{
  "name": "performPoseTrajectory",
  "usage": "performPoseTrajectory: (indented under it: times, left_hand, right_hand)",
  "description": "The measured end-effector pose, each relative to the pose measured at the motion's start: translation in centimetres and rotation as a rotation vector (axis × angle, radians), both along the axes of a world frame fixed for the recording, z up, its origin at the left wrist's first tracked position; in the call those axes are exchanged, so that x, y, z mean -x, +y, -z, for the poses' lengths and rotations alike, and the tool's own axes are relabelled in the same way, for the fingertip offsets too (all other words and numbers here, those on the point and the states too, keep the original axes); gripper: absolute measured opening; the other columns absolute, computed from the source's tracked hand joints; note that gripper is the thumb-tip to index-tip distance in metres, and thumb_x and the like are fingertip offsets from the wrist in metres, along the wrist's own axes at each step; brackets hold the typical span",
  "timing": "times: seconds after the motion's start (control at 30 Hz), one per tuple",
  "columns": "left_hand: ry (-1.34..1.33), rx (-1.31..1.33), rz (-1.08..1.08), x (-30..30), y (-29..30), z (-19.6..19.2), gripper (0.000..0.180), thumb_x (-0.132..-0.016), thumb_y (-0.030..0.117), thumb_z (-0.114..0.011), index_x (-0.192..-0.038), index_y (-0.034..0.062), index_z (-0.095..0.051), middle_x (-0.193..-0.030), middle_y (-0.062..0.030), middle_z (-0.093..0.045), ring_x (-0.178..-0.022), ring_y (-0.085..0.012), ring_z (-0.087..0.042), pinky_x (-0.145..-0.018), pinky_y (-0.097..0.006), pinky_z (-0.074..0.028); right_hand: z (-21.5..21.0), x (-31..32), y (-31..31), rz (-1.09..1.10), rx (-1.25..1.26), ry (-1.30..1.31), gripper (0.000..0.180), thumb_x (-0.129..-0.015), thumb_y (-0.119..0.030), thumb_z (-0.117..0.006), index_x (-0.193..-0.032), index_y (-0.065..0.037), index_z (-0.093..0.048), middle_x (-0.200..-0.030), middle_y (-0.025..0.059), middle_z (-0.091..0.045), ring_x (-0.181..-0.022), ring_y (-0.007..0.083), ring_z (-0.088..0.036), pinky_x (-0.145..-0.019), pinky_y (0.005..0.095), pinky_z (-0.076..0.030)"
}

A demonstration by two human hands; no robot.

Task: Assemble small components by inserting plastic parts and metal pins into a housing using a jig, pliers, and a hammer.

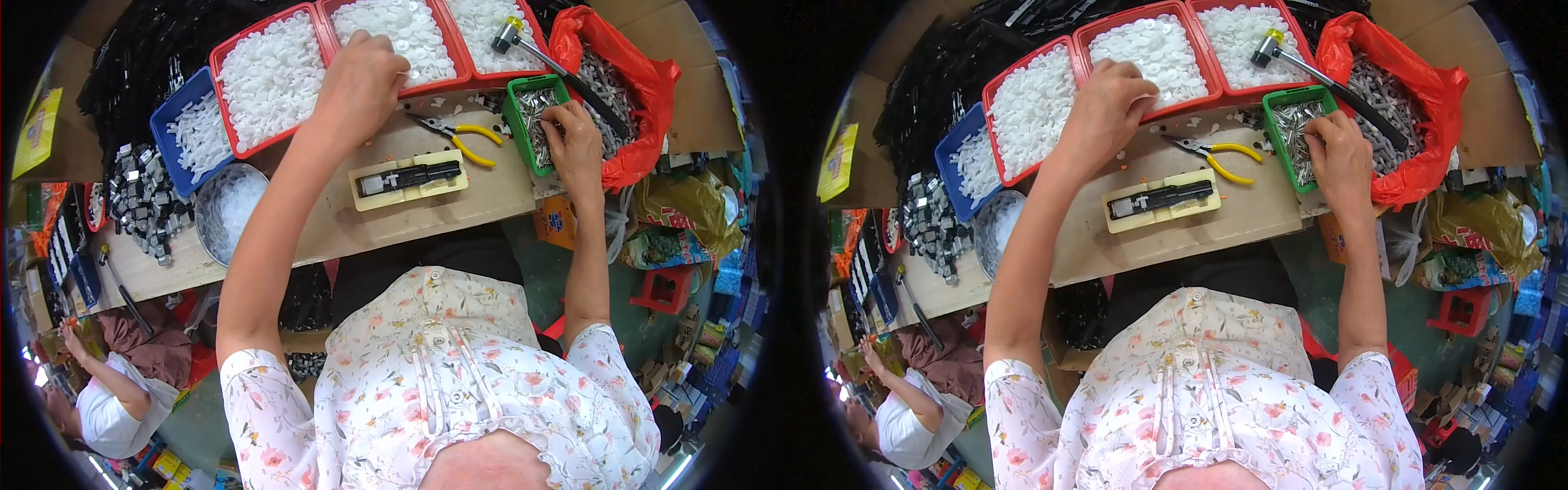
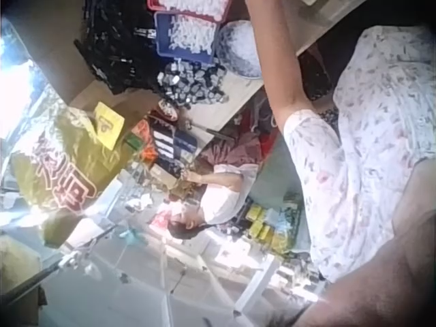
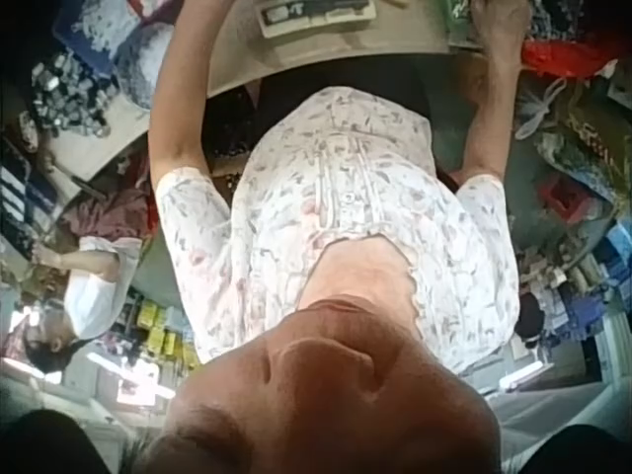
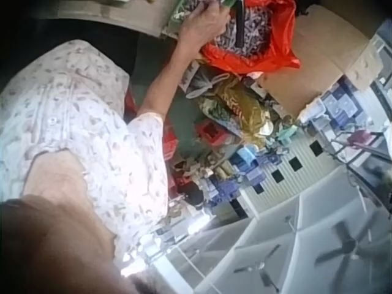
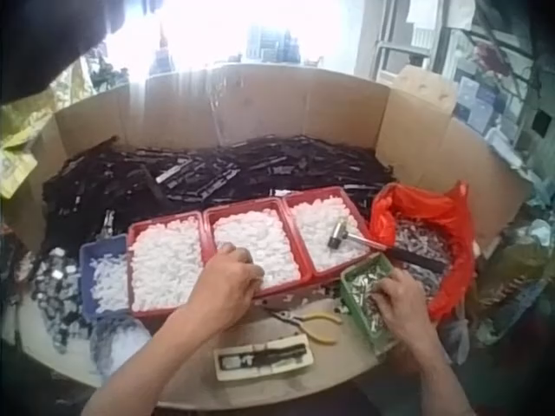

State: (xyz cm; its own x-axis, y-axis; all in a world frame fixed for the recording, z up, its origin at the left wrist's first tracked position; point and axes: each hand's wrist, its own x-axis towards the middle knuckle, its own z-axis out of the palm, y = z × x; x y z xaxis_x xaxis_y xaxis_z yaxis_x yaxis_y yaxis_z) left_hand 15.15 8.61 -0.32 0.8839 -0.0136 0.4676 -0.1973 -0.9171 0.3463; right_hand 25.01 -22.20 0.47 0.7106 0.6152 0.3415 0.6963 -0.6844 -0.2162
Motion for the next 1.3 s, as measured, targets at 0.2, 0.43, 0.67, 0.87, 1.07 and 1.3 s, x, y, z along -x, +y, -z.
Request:
performPoseTrajectory:
  times: [0.2,0.43,0.67,0.87,1.07,1.3]
  left_hand:
    - [0.063,-0.036,0.074,-2.2,0.8,-0.2,0.006,-0.079,0.006,-0.073,-0.083,0.0011,-0.073,-0.086,-0.0131,-0.066,-0.093,-0.0316,-0.060,-0.082,-0.043,-0.051]
    - [0.093,-0.149,0.071,-2.5,0.1,-0.3,0.009,-0.082,0.007,-0.073,-0.087,-0.0003,-0.071,-0.088,-0.0114,-0.065,-0.095,-0.0296,-0.059,-0.083,-0.041,-0.050]
    - [0.123,-0.055,0.093,-2.8,0.0,-0.2,0.011,-0.081,0.003,-0.072,-0.089,-0.0012,-0.066,-0.090,-0.0124,-0.063,-0.095,-0.0316,-0.058,-0.084,-0.042,-0.049]
    - [0.013,0.009,0.123,-2.5,0.1,0.1,0.009,-0.078,0.000,-0.069,-0.081,-0.0009,-0.061,-0.085,-0.0157,-0.063,-0.094,-0.0352,-0.059,-0.079,-0.043,-0.051]
    - [0.138,0.389,-0.070,-0.3,-0.8,-1.4,0.013,-0.083,0.004,-0.074,-0.093,-0.0022,-0.069,-0.082,-0.0083,-0.071,-0.070,-0.0187,-0.065,-0.070,-0.031,-0.051]
    - [0.324,1.234,-0.054,3.3,-3.2,-2.4,0.019,-0.089,0.007,-0.074,-0.106,-0.0002,-0.074,-0.088,-0.0046,-0.073,-0.079,-0.0078,-0.066,-0.071,-0.022,-0.051]
  right_hand:
    - [0.3,-0.1,-0.6,0.011,-0.062,0.042,0.011,-0.086,-0.003,-0.068,-0.096,0.002,-0.068,-0.092,0.0132,-0.063,-0.086,0.0295,-0.065,-0.076,0.0372,-0.050]
    - [0.2,0.0,-1.0,0.020,-0.200,0.077,0.011,-0.087,-0.002,-0.067,-0.096,0.003,-0.067,-0.091,0.0116,-0.064,-0.079,0.0233,-0.065,-0.073,0.0329,-0.051]
    - [-0.6,1.3,0.8,0.027,-0.399,0.202,0.009,-0.087,-0.001,-0.066,-0.095,0.004,-0.066,-0.087,0.0082,-0.067,-0.080,0.0133,-0.063,-0.077,0.0284,-0.050]
    - [-1.0,2.5,2.8,-0.009,-0.446,0.323,0.008,-0.087,-0.001,-0.067,-0.094,0.003,-0.067,-0.086,0.0048,-0.068,-0.082,0.0098,-0.062,-0.079,0.0262,-0.049]
    - [-0.8,3.9,5.6,-0.118,-0.628,0.490,0.007,-0.089,-0.001,-0.068,-0.096,0.002,-0.067,-0.091,0.0022,-0.069,-0.086,0.0093,-0.062,-0.081,0.0247,-0.049]
    - [-1.7,5.8,9.3,-0.340,-0.801,0.555,0.009,-0.091,0.003,-0.067,-0.099,0.001,-0.067,-0.100,0.0073,-0.069,-0.094,0.0126,-0.064,-0.086,0.0262,-0.050]
